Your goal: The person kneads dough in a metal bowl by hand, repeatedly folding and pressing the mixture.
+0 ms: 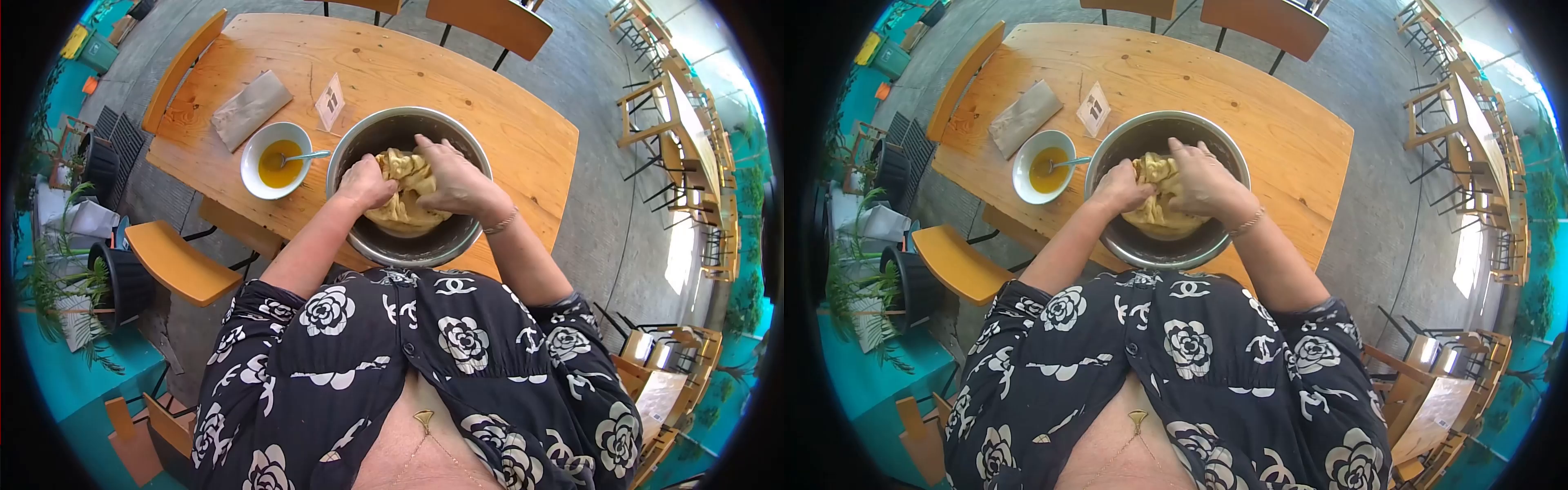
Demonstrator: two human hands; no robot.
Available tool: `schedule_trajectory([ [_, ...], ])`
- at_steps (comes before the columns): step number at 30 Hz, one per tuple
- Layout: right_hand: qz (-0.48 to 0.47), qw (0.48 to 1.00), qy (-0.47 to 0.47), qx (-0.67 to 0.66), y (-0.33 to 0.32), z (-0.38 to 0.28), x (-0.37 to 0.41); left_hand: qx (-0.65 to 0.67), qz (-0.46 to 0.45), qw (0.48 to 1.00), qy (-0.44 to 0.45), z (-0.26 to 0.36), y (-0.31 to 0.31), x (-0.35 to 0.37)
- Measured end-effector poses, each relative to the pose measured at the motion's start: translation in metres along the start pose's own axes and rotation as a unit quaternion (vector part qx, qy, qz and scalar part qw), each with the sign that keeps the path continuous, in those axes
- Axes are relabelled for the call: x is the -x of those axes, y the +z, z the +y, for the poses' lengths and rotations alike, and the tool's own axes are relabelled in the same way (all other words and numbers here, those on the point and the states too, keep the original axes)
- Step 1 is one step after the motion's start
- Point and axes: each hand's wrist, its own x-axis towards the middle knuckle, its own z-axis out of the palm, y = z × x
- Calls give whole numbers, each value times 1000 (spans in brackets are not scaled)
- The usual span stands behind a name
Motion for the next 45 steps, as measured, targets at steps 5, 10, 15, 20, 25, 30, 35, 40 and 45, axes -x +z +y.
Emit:
schedule_trajectory([
  [5,13,993,56,103,50,10,-29,-52,-35,998,31,11,-4,0],
  [10,53,994,84,53,58,25,-45,-132,-21,989,62,16,-4,12],
  [15,133,976,166,-55,62,33,-44,-145,-20,980,134,5,-6,26],
  [20,108,931,235,-258,57,52,-30,-141,-35,975,170,5,-22,49],
  [25,23,909,245,-337,41,51,-22,-61,-83,981,165,-10,-30,51],
  [30,-107,864,179,-459,7,48,-8,85,-157,974,141,-28,-27,35],
  [35,-168,869,145,-442,0,59,-12,-14,-73,991,107,-3,-23,36],
  [40,-124,982,144,-6,-23,17,-10,-86,-18,979,185,24,-17,27],
  [45,-105,972,188,90,11,11,7,-145,-79,961,221,36,-5,-10],
])
